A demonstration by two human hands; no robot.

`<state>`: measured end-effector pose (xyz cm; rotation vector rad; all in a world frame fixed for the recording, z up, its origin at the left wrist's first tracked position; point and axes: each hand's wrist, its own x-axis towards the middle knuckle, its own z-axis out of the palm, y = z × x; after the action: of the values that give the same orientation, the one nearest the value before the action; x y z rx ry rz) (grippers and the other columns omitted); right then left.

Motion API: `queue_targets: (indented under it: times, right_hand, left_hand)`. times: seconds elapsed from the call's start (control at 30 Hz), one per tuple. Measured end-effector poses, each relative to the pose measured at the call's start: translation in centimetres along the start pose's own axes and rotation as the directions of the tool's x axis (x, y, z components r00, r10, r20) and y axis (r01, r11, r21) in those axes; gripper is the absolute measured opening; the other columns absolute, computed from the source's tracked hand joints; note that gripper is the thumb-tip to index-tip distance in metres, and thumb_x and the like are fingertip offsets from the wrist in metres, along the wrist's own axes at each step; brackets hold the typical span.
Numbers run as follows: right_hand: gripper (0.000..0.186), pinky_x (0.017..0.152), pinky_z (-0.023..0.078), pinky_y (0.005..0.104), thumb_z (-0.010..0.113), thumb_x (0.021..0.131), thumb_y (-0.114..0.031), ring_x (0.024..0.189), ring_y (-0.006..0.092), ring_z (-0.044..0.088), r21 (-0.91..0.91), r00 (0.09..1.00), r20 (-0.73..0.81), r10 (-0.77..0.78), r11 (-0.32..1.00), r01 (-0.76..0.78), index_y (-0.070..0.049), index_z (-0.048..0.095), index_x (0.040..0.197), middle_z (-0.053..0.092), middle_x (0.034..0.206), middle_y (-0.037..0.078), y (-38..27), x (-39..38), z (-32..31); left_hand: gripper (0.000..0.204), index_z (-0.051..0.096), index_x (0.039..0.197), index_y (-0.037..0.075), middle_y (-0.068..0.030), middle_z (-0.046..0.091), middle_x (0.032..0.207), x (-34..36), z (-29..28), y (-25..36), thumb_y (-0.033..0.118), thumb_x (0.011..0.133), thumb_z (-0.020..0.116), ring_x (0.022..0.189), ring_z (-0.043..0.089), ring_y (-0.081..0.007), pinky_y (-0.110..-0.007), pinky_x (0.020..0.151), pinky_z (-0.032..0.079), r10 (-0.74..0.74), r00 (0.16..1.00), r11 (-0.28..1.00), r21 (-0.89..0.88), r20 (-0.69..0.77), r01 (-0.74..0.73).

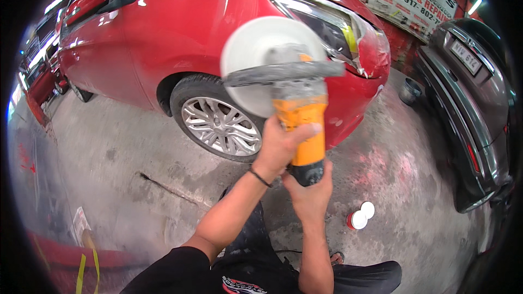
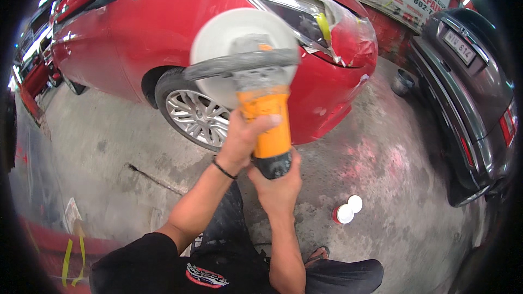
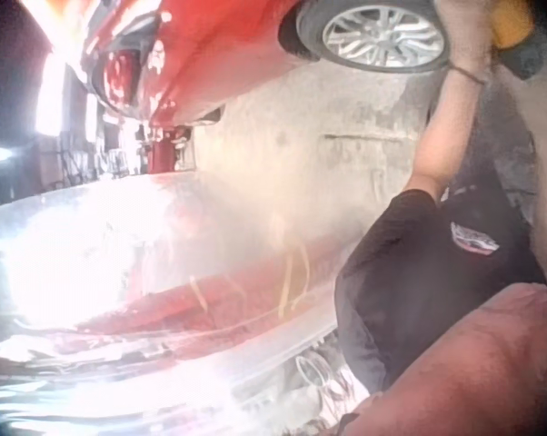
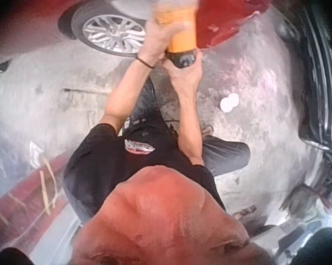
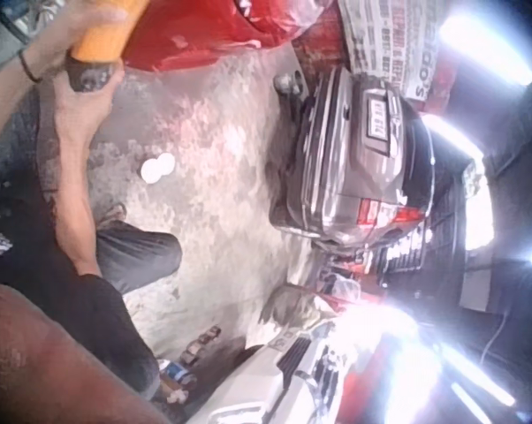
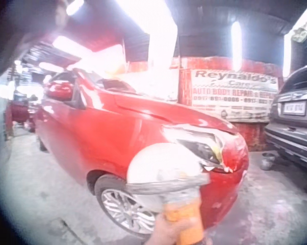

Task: The person applies a white substance to a red car bumper by hand and then uses a power buffer to polish the surface.

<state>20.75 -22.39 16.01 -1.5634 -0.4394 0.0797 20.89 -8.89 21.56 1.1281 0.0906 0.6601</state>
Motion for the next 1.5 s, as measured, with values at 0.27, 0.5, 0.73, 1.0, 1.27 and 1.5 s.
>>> queue_targets:
  times: [0.27,0.5,0.73,1.0,1.27,1.5]
  right_hand:
    - [0.08,0.093,0.058,0.0362,0.099,0.076,-0.015,0.105,0.0185,0.071,-0.021,0.997,-0.025,-0.067,0.998,0.066,0.0,0.056,0.142,0.074,0.118,0.01,0.9,0.4,0.2]
    - [0.096,0.088,0.062,0.0447,0.099,0.073,-0.039,0.101,0.0359,0.081,-0.244,0.978,0.168,-0.123,0.956,0.162,-0.003,0.054,0.149,0.08,0.107,0.022,1.0,0.6,4.2]
    - [0.095,0.086,0.063,0.0443,0.1,0.072,-0.036,0.097,0.0366,0.082,-0.237,0.988,0.132,-0.083,0.965,0.113,-0.003,0.055,0.149,0.081,0.104,0.022,2.0,-1.0,3.1]
    - [0.084,0.104,0.054,0.039,0.096,0.075,-0.008,0.117,0.0218,0.067,-0.113,0.99,-0.052,-0.134,0.985,0.128,0.0,0.054,0.147,0.07,0.128,0.012,3.0,1.9,-0.2]
    - [0.1,0.107,0.055,0.0415,0.101,0.071,-0.018,0.122,0.0264,0.071,-0.314,0.998,-0.035,-0.049,0.949,0.036,-0.001,0.05,0.155,0.072,0.134,0.017,9.1,-2.3,-3.2]
    - [0.099,0.092,0.062,0.0455,0.097,0.071,-0.03,0.102,0.0346,0.081,-0.447,0.997,0.064,-0.033,0.892,0.059,-0.008,0.052,0.156,0.08,0.11,0.021,9.5,-3.1,-1.3]
  left_hand:
    - [0.052,0.067,0.133,-0.001,-0.0088,0.077,0.117,0.3,-0.3,-1.3,0.016,0.088,0.088,0.101,0.075,-0.0175,-0.035,0.09,0.062,0.037,0.999,0.998,-0.049,0.028,-0.036]
    - [0.054,0.064,0.135,-0.003,-0.0147,0.075,0.111,-1.4,-6.9,-0.2,0.024,0.091,0.08,0.095,0.077,-0.0251,-0.041,0.082,0.067,0.093,0.984,0.992,-0.071,-0.154,-0.105]
    - [0.055,0.063,0.137,-0.003,-0.0154,0.075,0.113,-2.8,-6.5,-1.9,0.024,0.091,0.08,0.098,0.078,-0.0268,-0.042,0.084,0.068,0.051,0.988,0.995,-0.077,-0.143,-0.063]
    - [0.07,0.059,0.14,0.001,-0.01,0.075,0.126,1.2,0.8,-3.2,0.022,0.084,0.096,0.114,0.073,-0.0202,-0.037,0.101,0.059,0.153,0.987,0.988,-0.025,-0.053,-0.155]
    - [0.05,0.07,0.13,0.0,-0.0099,0.078,0.119,-4.3,-2.0,-9.9,0.016,0.087,0.092,0.108,0.076,-0.0187,-0.037,0.094,0.063,0.055,0.996,0.997,0.062,-0.067,-0.051]
    - [0.044,0.072,0.128,0.001,-0.0099,0.079,0.118,-6.7,-6.8,-11.4,0.016,0.09,0.089,0.103,0.077,-0.0193,-0.038,0.092,0.065,-0.006,0.99,0.984,-0.177,-0.143,-0.019]
